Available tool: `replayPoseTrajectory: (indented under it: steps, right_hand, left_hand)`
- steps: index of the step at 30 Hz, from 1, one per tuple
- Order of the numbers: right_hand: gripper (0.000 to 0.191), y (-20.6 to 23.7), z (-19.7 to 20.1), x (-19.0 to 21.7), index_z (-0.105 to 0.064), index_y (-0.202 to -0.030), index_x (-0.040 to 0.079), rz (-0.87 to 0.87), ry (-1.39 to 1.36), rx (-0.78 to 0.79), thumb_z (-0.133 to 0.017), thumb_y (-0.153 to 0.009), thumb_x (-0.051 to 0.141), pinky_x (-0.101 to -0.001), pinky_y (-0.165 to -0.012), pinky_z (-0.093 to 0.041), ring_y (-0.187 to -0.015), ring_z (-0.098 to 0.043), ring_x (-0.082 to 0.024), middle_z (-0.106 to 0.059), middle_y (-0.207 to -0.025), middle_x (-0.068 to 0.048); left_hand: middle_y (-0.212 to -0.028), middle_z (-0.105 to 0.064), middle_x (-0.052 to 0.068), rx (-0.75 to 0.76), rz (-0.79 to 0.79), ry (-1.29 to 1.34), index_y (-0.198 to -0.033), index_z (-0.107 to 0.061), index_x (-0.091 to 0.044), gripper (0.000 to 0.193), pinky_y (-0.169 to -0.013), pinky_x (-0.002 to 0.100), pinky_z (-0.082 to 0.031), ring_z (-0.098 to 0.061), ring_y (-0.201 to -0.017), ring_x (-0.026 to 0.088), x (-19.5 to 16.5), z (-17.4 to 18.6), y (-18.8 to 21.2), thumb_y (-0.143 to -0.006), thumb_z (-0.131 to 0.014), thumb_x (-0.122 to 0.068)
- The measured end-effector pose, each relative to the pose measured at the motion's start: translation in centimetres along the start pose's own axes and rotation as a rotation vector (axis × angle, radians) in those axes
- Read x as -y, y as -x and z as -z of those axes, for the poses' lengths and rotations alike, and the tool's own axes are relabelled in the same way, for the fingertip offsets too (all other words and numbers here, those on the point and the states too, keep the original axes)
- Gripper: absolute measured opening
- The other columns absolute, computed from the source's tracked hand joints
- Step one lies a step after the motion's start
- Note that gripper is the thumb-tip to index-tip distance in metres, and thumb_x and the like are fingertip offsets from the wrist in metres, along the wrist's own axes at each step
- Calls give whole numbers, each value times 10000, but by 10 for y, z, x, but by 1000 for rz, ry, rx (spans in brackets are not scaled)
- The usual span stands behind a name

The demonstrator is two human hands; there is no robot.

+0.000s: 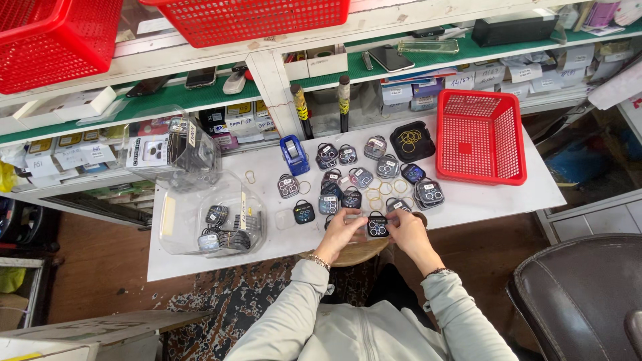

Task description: The person sits at a workbench covered with key fobs and attaches metal key rings to them. They pick up a fob, thread a key ring through its attachment point by hand, and set the finished fob back on the bench, repeating this for many fobs.

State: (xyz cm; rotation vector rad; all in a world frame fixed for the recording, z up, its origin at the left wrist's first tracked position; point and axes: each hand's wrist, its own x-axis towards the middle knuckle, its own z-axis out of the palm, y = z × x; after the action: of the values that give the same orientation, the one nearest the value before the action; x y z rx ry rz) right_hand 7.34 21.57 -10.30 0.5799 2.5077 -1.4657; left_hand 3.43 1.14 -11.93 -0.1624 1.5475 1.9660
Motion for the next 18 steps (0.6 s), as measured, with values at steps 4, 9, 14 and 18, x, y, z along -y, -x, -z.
replayPoseTrajectory:
  steps: [4,9,14,18]
  right_hand:
    - [184,-3,-4,0,-713,-1055,58,120,299,-91,-709,-872,77,-393,-747,-588,-737,-763,-298,-772,-806,-151]
    - [198,1,-11,3,-677,-1008,45,290,404,-226,-709,-812,46,-469,-814,-560,-902,-709,-377,-736,-890,-176]
    - [263,1,-14,11,-628,-1060,22,263,425,-233,-716,-816,63,-514,-777,-540,-910,-681,-421,-708,-940,-205]
    - [232,1,-4,28,-626,-1082,57,272,451,-208,-710,-877,126,-502,-811,-559,-912,-705,-413,-730,-919,-190]
  left_hand:
    - [-958,-766,136,-28,-48,-195,-1215,-659,79,415,-693,296,-610,-750,-785,201,-6,3,-4,-902,-717,-189]
    - [-885,-773,106,-148,-204,-492,-1094,-712,32,301,-674,291,-607,-770,-741,195,-13,4,-5,-844,-709,-136]
    - [-1029,-750,173,-324,-391,-959,-1041,-754,-46,284,-812,389,-578,-738,-919,308,-23,7,-2,-785,-772,-168]
    - [-1187,-679,216,-436,-494,-1113,-990,-774,-85,265,-875,453,-541,-646,-1118,379,-34,2,0,-759,-809,-210]
